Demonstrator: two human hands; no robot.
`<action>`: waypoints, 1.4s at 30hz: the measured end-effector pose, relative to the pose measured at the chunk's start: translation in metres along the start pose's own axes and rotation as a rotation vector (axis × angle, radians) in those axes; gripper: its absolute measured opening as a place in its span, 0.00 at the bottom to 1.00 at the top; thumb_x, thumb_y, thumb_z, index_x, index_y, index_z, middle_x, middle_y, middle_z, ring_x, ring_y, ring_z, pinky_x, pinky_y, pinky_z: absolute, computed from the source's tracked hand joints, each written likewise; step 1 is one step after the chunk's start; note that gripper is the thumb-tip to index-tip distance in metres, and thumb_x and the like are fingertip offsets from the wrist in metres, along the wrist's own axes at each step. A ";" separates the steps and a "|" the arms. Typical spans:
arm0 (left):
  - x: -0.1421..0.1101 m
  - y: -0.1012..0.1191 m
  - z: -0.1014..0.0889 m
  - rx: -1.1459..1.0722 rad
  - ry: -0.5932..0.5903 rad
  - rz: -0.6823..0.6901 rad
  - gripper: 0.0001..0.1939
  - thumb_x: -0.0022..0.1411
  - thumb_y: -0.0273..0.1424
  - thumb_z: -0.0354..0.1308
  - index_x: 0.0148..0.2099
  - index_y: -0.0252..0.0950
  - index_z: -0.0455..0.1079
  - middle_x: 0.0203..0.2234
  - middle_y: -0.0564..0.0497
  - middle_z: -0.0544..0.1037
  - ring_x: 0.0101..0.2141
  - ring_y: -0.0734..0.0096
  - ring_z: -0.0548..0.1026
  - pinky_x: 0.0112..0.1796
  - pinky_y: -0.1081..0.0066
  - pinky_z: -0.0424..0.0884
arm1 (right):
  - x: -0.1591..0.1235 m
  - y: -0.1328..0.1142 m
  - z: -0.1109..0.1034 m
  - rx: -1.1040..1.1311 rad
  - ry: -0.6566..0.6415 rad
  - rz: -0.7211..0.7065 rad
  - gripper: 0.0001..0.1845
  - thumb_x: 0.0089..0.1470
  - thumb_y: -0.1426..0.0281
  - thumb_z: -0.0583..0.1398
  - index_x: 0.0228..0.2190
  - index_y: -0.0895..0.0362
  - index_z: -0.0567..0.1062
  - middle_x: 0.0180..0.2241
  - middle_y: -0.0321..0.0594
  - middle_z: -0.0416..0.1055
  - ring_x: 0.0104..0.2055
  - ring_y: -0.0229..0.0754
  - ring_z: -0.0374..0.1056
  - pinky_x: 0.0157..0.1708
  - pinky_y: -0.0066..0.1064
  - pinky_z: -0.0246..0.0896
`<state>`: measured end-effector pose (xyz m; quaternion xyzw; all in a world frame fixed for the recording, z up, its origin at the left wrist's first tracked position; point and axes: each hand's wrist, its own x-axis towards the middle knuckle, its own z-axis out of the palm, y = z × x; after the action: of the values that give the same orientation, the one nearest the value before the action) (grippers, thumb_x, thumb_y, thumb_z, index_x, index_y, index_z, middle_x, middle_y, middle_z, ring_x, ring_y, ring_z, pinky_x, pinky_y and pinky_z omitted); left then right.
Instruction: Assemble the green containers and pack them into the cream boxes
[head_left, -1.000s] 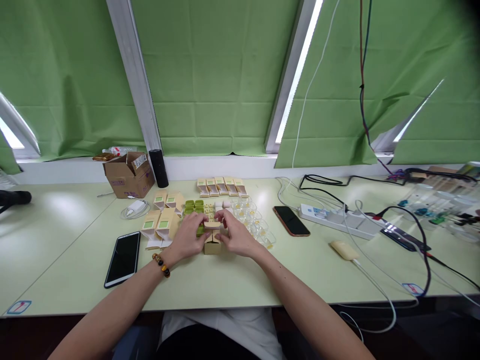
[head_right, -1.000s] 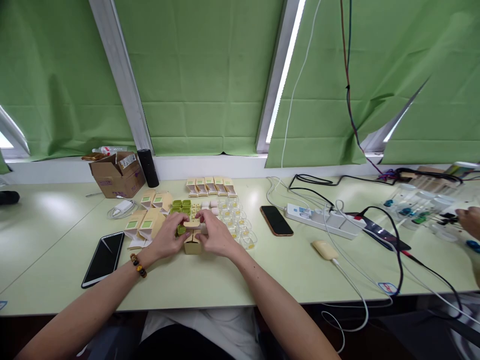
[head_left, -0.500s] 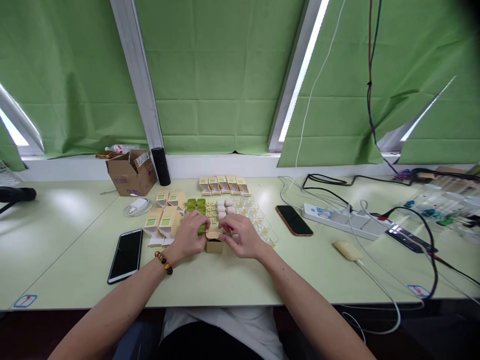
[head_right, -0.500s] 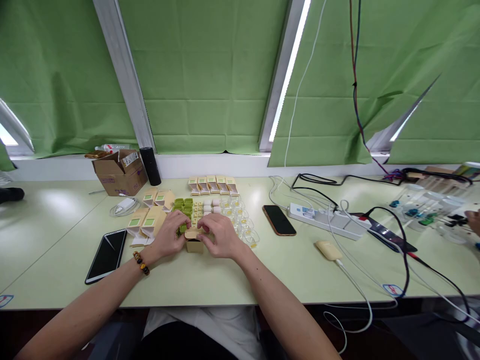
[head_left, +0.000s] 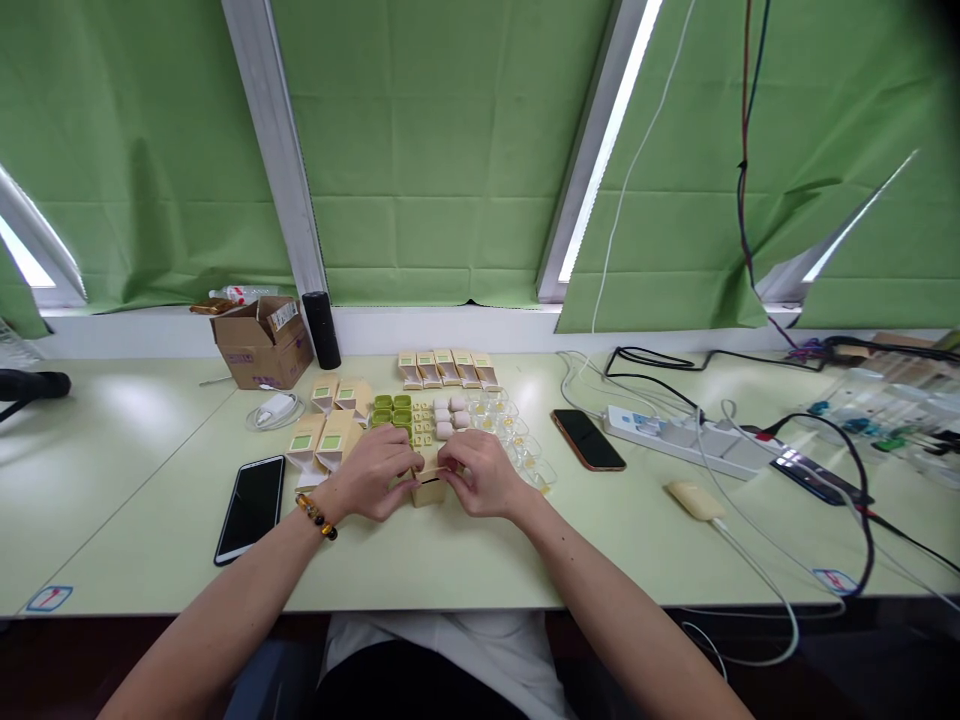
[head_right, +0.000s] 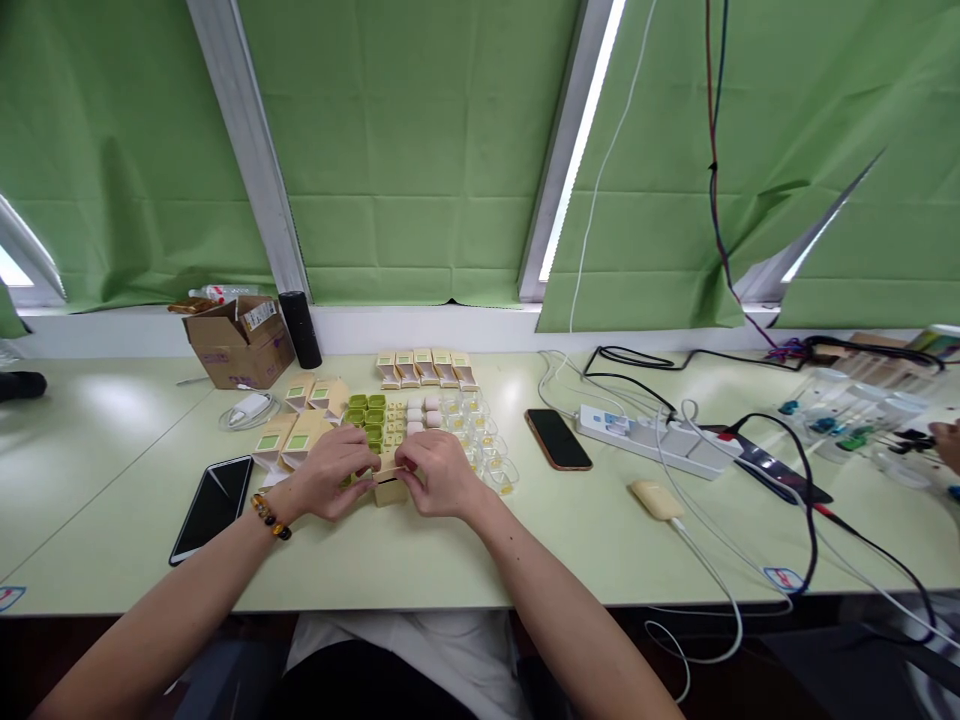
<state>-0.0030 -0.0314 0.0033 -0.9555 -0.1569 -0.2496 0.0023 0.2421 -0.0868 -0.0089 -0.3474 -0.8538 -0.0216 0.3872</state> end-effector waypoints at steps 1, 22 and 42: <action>0.000 0.000 0.001 0.002 -0.005 0.008 0.04 0.66 0.34 0.57 0.40 0.41 0.73 0.27 0.47 0.73 0.33 0.58 0.70 0.36 0.58 0.62 | 0.000 0.000 0.000 -0.004 -0.007 0.004 0.04 0.53 0.73 0.59 0.30 0.52 0.69 0.26 0.37 0.71 0.27 0.43 0.62 0.31 0.35 0.51; 0.002 0.006 -0.001 0.030 -0.005 0.080 0.06 0.64 0.29 0.54 0.34 0.41 0.71 0.21 0.51 0.70 0.26 0.62 0.68 0.34 0.58 0.63 | -0.001 -0.003 -0.001 0.019 -0.065 -0.012 0.05 0.53 0.73 0.58 0.28 0.53 0.73 0.23 0.37 0.71 0.25 0.41 0.62 0.28 0.34 0.50; 0.001 -0.007 0.012 0.202 0.236 -0.148 0.11 0.55 0.24 0.55 0.35 0.39 0.79 0.19 0.51 0.74 0.22 0.67 0.67 0.29 0.63 0.57 | 0.000 0.000 -0.019 -0.015 -0.293 0.235 0.12 0.50 0.70 0.67 0.34 0.54 0.70 0.24 0.29 0.67 0.24 0.36 0.56 0.29 0.28 0.43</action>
<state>0.0014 -0.0237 -0.0067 -0.9004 -0.2497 -0.3425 0.0985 0.2545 -0.0924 0.0044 -0.4472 -0.8542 0.0683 0.2561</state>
